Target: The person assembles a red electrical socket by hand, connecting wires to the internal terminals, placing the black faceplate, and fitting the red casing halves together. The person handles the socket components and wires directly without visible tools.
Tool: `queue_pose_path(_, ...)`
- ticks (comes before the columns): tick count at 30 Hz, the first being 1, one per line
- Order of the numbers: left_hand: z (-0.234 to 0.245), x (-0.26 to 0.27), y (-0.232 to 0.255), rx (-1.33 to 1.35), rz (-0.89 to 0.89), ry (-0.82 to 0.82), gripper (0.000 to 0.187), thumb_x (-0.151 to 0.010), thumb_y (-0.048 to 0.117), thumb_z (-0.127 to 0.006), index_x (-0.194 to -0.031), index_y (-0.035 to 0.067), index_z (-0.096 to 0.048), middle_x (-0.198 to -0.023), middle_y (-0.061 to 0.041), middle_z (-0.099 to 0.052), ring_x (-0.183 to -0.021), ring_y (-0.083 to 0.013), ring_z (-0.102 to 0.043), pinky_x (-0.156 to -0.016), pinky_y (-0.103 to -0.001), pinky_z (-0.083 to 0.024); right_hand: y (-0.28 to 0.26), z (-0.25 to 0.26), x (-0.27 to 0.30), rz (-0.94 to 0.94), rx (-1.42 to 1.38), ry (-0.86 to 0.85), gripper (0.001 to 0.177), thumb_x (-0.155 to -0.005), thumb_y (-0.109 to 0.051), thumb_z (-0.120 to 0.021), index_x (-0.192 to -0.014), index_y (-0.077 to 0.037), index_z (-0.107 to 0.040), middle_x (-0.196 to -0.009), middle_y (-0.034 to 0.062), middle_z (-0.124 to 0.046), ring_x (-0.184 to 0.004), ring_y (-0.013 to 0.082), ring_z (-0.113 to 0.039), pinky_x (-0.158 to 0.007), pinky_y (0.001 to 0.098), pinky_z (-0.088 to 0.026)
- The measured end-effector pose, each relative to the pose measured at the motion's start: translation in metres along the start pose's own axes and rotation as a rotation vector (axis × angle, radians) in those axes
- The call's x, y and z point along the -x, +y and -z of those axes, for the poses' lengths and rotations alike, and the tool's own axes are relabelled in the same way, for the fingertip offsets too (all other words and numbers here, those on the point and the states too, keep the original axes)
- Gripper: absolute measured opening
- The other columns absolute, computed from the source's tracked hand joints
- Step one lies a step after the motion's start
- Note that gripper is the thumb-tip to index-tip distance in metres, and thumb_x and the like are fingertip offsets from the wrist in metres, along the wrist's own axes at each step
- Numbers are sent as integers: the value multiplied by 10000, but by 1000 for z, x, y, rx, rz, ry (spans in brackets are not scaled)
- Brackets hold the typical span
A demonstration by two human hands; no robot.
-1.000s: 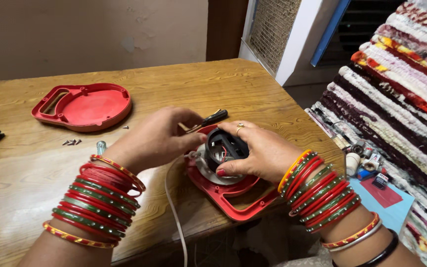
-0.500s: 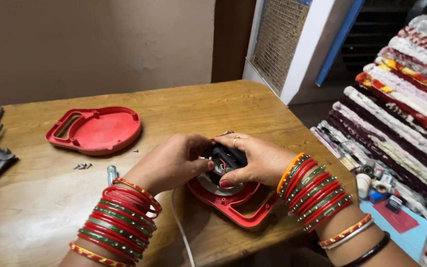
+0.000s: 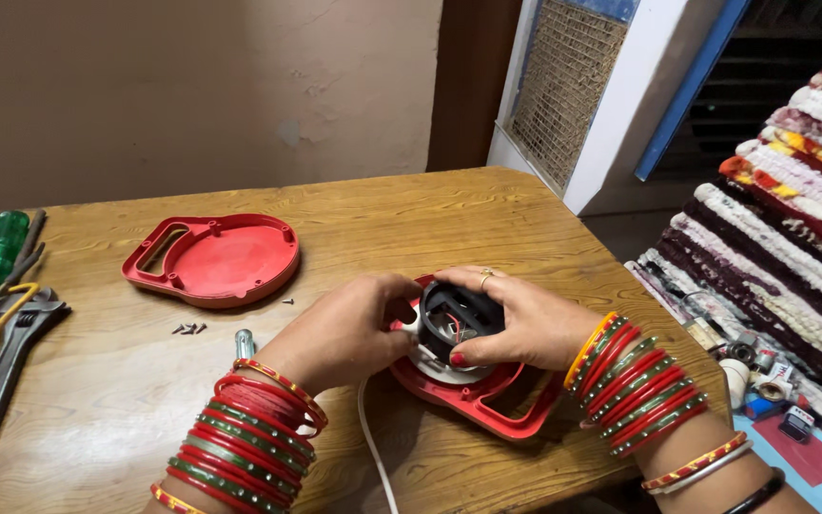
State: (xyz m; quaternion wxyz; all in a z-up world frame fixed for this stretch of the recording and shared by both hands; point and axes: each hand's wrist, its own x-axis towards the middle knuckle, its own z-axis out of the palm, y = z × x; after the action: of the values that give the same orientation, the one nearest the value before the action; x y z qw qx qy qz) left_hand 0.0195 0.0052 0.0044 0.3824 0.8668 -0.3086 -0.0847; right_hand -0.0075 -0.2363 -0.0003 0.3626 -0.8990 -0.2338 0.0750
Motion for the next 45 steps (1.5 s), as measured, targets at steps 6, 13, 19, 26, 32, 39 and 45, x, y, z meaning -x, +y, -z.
queue_pose_path(6,3,16,21,-195,40,53,410,-732,154,-778,-1116,44,-683,-942,-145,-748,-916,-295,-727,-806,-382,-569,-5,3,1,-79,94,-22,903,-730,-370,-845,-1499,-114,-447,-1497,83,-530,-1415,207,-468,-1165,333,-342)
queue_pose_path(13,0,19,19,-169,7,46,275,-714,153,-790,-979,84,-758,-874,-125,-750,-856,-291,-733,-769,-395,-566,-7,4,0,-96,66,-32,900,-711,-325,-849,-1499,-131,-460,-1476,83,-546,-1392,208,-492,-1156,325,-359)
queue_pose_path(19,-5,12,6,-155,-15,47,196,-731,88,-733,-923,58,-755,-832,-131,-750,-816,-296,-740,-738,-397,-574,-6,4,2,-49,4,-41,884,-707,-242,-832,-1497,-91,-463,-1501,91,-538,-1402,206,-488,-1163,324,-347)
queue_pose_path(26,-8,11,-3,-124,-58,71,182,-744,97,-727,-918,50,-756,-852,-133,-766,-821,-295,-756,-746,-390,-585,-11,6,2,-71,15,-24,867,-707,-254,-820,-1484,-85,-475,-1484,93,-553,-1391,204,-505,-1161,323,-358)
queue_pose_path(32,-8,10,-5,-131,-76,77,188,-740,96,-730,-919,49,-763,-874,-133,-769,-836,-290,-757,-758,-385,-587,-13,5,4,-25,74,-9,879,-720,-266,-838,-1488,-68,-458,-1514,110,-510,-1428,228,-461,-1173,339,-332)
queue_pose_path(39,-7,11,-5,-126,-79,70,225,-725,91,-742,-947,62,-774,-911,-123,-774,-863,-278,-756,-784,-376,-585,-27,6,7,-111,105,-54,927,-710,-269,-816,-1550,-159,-439,-1526,54,-492,-1411,202,-473,-1160,326,-366)
queue_pose_path(45,-5,9,-5,-157,-81,37,207,-725,106,-759,-928,84,-794,-891,-113,-779,-839,-274,-752,-771,-385,-575,-37,6,2,-89,241,-109,978,-699,-251,-823,-1578,-187,-399,-1587,56,-409,-1430,222,-439,-1163,319,-340)
